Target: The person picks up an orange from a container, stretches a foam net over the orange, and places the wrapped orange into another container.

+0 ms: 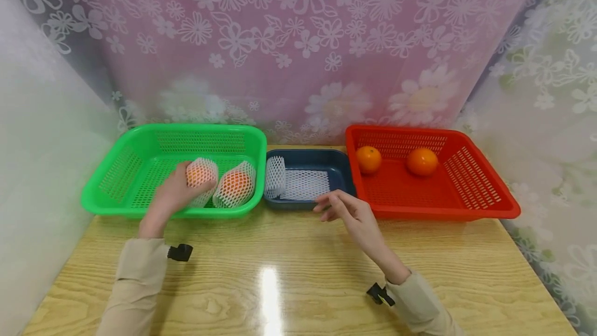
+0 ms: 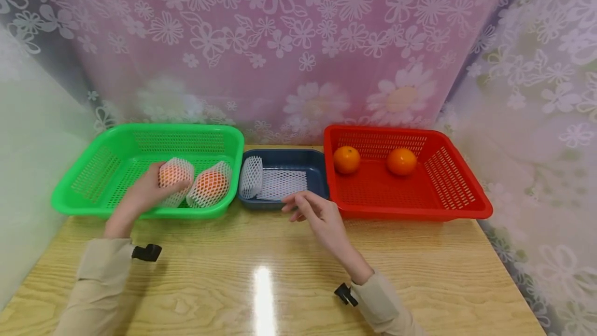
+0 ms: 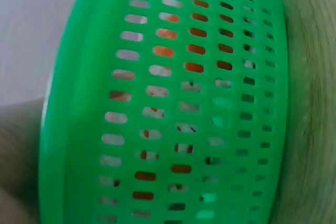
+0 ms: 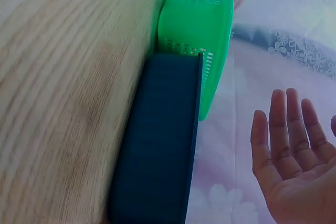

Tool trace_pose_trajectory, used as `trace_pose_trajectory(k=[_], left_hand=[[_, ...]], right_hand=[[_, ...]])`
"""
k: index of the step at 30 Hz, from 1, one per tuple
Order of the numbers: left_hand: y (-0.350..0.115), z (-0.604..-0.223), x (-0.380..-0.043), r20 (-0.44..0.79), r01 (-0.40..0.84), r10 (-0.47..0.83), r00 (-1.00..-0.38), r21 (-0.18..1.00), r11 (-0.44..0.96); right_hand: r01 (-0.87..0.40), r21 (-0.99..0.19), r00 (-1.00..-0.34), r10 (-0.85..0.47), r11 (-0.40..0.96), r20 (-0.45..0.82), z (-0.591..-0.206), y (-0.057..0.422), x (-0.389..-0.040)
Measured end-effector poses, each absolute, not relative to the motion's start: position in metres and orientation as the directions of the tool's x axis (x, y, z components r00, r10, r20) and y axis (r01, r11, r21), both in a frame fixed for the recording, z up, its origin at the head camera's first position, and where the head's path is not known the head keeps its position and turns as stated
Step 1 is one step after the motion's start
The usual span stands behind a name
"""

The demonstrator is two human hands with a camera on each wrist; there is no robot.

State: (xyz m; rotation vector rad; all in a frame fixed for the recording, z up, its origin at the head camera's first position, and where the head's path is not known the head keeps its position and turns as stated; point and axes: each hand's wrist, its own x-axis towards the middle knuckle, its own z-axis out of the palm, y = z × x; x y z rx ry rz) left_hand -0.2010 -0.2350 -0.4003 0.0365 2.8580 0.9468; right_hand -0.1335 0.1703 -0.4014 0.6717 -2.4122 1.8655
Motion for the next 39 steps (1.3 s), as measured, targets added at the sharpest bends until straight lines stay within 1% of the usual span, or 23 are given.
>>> trace_pose_trajectory(k=[5,9,12,16,20,23,26,29,32,36,39], left_hand=[[-0.231,-0.402,-0.202,-0.214,-0.044,0.078,-0.974,0.511,0.859],[-0.231,-0.401,-0.202,-0.299,-0.082,0.079,-0.951,0.492,0.867],[-0.230,-0.401,-0.201,-0.306,-0.084,0.083,-0.948,0.495,0.865],[-0.229,-0.401,-0.200,-0.256,-0.058,0.085,-0.963,0.504,0.862],[-0.229,-0.402,-0.199,-0.193,-0.035,0.075,-0.978,0.512,0.858],[-0.229,-0.403,-0.198,-0.159,-0.022,0.068,-0.985,0.506,0.863],[-0.228,-0.404,-0.198,-0.137,-0.017,0.060,-0.989,0.500,0.866],[-0.228,-0.406,-0.197,-0.118,-0.017,0.048,-0.992,0.499,0.866],[-0.229,-0.407,-0.196,-0.097,-0.019,0.034,-0.995,0.500,0.866],[-0.229,-0.406,-0.195,-0.055,-0.013,0.017,-0.998,0.515,0.857],[-0.229,-0.406,-0.195,-0.018,-0.002,0.009,-1.000,0.524,0.852]], right_hand=[[-0.356,-0.911,-0.908,-0.307,0.207,0.285,-0.401,0.174,-0.135],[-0.364,-0.905,-0.911,-0.286,0.219,0.297,-0.398,0.179,-0.138],[-0.377,-0.897,-0.911,-0.265,0.229,0.315,-0.390,0.187,-0.142],[-0.417,-0.867,-0.904,-0.229,0.273,0.363,-0.369,0.203,-0.150],[-0.440,-0.803,-0.898,-0.171,0.402,0.406,-0.343,0.225,-0.163],[-0.410,-0.731,-0.903,-0.129,0.545,0.410,-0.324,0.241,-0.175],[-0.371,-0.624,-0.906,-0.119,0.688,0.407,-0.309,0.255,-0.193],[-0.342,-0.515,-0.912,-0.146,0.786,0.383,-0.303,0.266,-0.217],[-0.326,-0.445,-0.926,-0.186,0.834,0.329,-0.306,0.274,-0.244],[-0.308,-0.376,-0.948,-0.249,0.874,0.197,-0.317,0.280,-0.275],[-0.318,-0.315,-0.948,-0.307,0.894,0.084,-0.326,0.280,-0.293]])
